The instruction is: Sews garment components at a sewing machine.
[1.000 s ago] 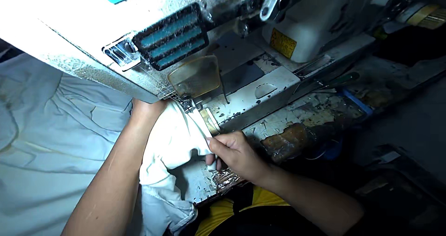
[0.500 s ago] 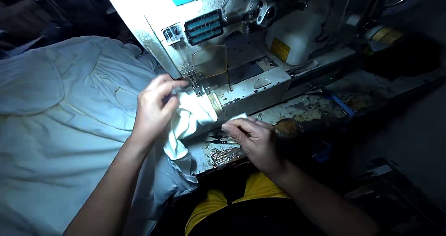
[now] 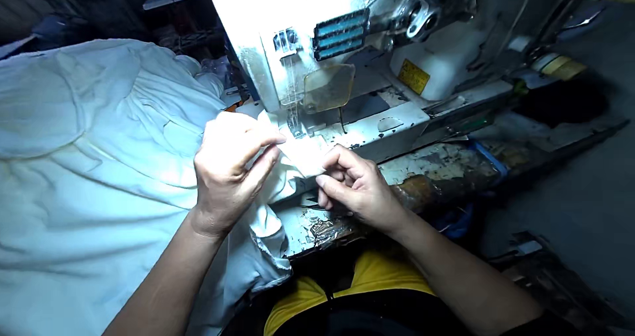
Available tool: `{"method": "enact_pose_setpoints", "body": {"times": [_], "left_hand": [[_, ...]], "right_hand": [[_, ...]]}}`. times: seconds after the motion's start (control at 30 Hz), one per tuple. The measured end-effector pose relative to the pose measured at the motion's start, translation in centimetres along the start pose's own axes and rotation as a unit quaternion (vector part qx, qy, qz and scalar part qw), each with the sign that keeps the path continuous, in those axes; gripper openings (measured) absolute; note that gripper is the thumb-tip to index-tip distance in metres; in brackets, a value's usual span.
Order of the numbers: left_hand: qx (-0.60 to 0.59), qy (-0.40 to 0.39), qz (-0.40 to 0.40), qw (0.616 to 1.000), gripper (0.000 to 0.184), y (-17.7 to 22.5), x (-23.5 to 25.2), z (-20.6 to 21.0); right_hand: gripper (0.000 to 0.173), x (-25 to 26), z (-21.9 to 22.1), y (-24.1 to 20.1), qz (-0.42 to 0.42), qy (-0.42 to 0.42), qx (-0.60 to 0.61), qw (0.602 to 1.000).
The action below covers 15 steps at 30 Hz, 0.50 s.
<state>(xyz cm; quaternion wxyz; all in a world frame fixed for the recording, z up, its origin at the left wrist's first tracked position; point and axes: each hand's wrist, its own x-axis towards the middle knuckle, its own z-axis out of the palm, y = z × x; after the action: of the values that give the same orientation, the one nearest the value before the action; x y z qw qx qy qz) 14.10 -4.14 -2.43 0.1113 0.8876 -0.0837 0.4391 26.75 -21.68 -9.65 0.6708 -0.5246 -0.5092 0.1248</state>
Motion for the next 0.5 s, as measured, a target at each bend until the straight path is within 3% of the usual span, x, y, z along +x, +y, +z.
{"method": "enact_pose_setpoints", "body": {"times": [0.1,0.23,0.33,0.4,0.5], "left_hand": [[0.042,0.082,0.036,0.995,0.011,0.1,0.1,0.5],[0.071,0.081,0.095,0.99,0.008,2.0,-0.9,0.4],[0.009,0.04,0.024,0.999,0.005,6.9,-5.8,-0.5],[-0.048,-0.016,-0.006,0.999,0.007,9.3,-10.1,-0.4],[0.037,-0.133,-0.058,0.989,0.022,6.3,-15.7,-1.2]], "right_hand": [[0.012,0.5,-0.1,-0.2,0.061,-0.016,0.045,0.997],[0.013,-0.9,0.1,-1.4,0.052,-0.066,0.089,0.992],[0.022,-4.0,0.3,-1.9,0.02,-0.094,0.088,0.991],[0.022,-5.3,0.7,-1.4,0.025,-0.069,0.088,0.993],[0.016,-5.5,0.9,-0.5,0.053,-0.023,0.087,0.995]]}}
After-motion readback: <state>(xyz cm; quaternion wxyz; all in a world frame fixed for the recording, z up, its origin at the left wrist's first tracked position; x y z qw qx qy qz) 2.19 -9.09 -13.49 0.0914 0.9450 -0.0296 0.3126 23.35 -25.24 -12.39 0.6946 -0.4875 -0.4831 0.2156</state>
